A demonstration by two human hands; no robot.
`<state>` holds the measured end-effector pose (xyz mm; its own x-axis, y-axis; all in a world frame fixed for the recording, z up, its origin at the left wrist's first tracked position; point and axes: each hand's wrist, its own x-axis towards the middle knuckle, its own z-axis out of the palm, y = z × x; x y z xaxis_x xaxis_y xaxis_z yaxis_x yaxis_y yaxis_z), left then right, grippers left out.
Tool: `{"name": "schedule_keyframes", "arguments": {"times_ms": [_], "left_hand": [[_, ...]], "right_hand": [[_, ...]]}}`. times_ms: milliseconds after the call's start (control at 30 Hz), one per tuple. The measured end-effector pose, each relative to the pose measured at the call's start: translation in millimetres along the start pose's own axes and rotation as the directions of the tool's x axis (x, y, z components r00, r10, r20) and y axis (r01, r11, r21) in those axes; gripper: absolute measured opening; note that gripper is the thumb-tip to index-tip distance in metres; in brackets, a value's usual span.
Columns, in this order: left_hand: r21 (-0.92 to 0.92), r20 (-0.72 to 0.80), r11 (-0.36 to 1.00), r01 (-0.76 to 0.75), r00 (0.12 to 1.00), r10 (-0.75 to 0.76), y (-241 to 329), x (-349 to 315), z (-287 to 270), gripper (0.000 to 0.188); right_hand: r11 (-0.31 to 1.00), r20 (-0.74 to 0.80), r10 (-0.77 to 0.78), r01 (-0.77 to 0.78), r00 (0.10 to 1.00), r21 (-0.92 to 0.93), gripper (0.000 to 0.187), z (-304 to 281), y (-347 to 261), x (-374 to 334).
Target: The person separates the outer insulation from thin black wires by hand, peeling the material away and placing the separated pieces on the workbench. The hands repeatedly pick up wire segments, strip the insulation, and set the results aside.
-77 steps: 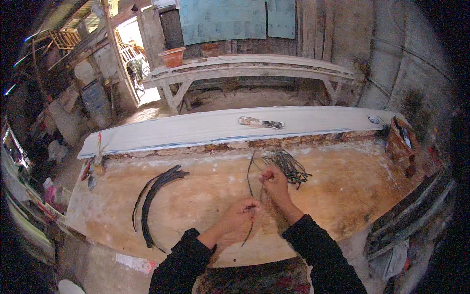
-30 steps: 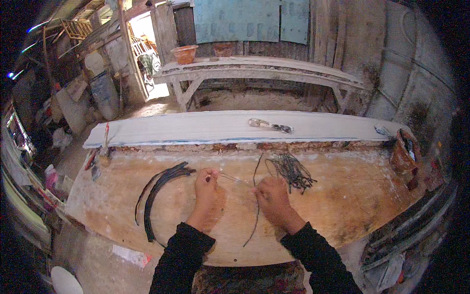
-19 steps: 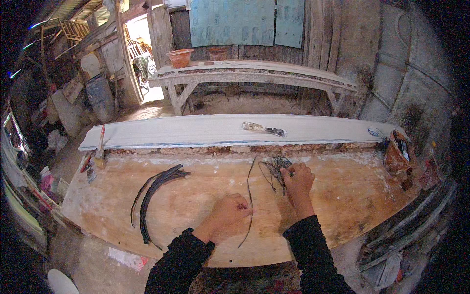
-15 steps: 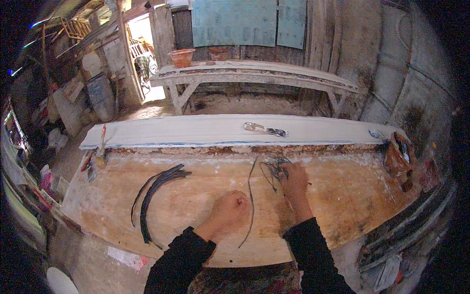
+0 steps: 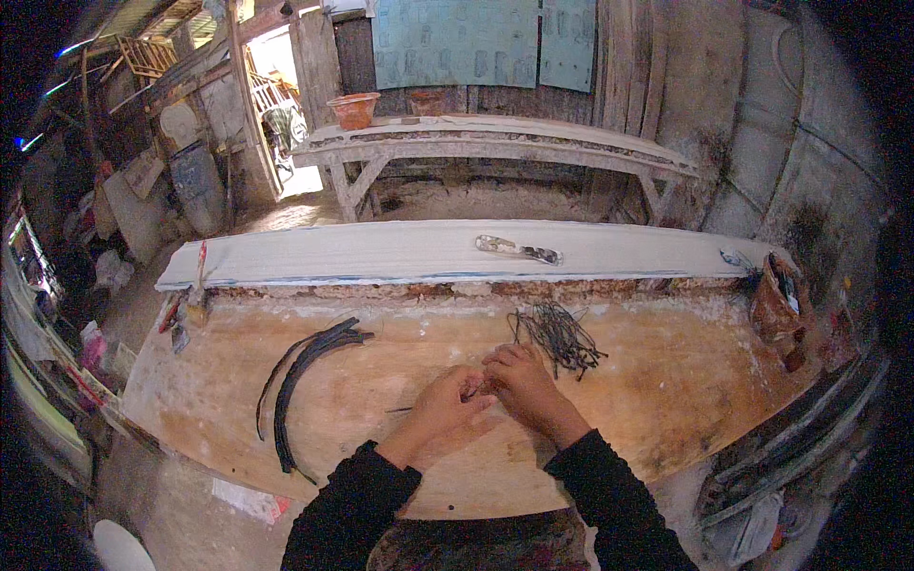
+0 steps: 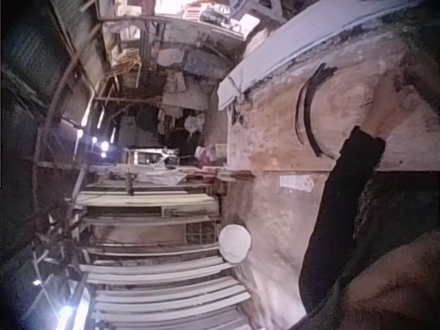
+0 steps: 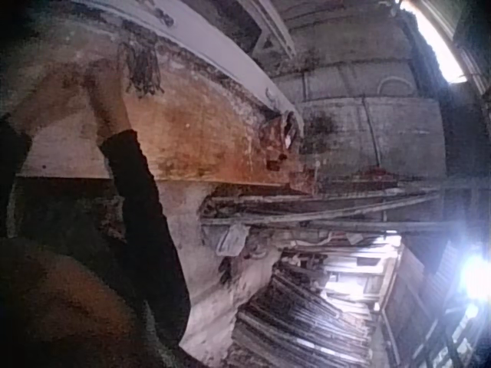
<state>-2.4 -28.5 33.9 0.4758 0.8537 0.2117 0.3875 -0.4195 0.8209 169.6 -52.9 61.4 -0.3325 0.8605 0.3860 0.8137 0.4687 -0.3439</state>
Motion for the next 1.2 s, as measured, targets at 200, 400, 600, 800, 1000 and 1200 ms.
{"name": "schedule_keyframes", "arguments": {"times_ms": [200,400,600,800,1000,1200], "left_hand": [[-0.335,0.1,0.929,0.157,0.986,-0.13,0,1,-10,0.023],[-0.437,0.124,0.878,0.194,0.98,-0.155,-4,5,-50,0.009],[-0.411,-0.105,0.895,0.172,0.967,-0.234,-33,21,-64,0.011],[-0.08,-0.236,0.991,-0.11,0.968,0.088,-67,31,-69,0.014],[-0.254,-0.157,0.962,0.103,0.977,-0.146,-71,26,-55,0.014],[-0.324,-0.107,0.93,0.173,0.97,-0.218,-74,26,-51,0.012]], "right_hand": [[0.992,0.025,0.087,-0.089,0.996,0.09,0.009,-8,-14,0],[0.8,0.157,0.395,-0.423,0.905,0.425,0.02,-17,-18,2],[0.915,-0.081,0.198,-0.154,0.977,0.373,0.03,-9,32,-8],[0.244,0.229,0.413,-0.35,0.881,0.905,0.024,-19,69,-10],[-0.226,0.061,0.503,0.063,0.862,0.972,0.019,-24,63,-12],[-0.249,-0.135,0.516,0.299,0.846,0.921,0.025,-32,55,-7]]}}
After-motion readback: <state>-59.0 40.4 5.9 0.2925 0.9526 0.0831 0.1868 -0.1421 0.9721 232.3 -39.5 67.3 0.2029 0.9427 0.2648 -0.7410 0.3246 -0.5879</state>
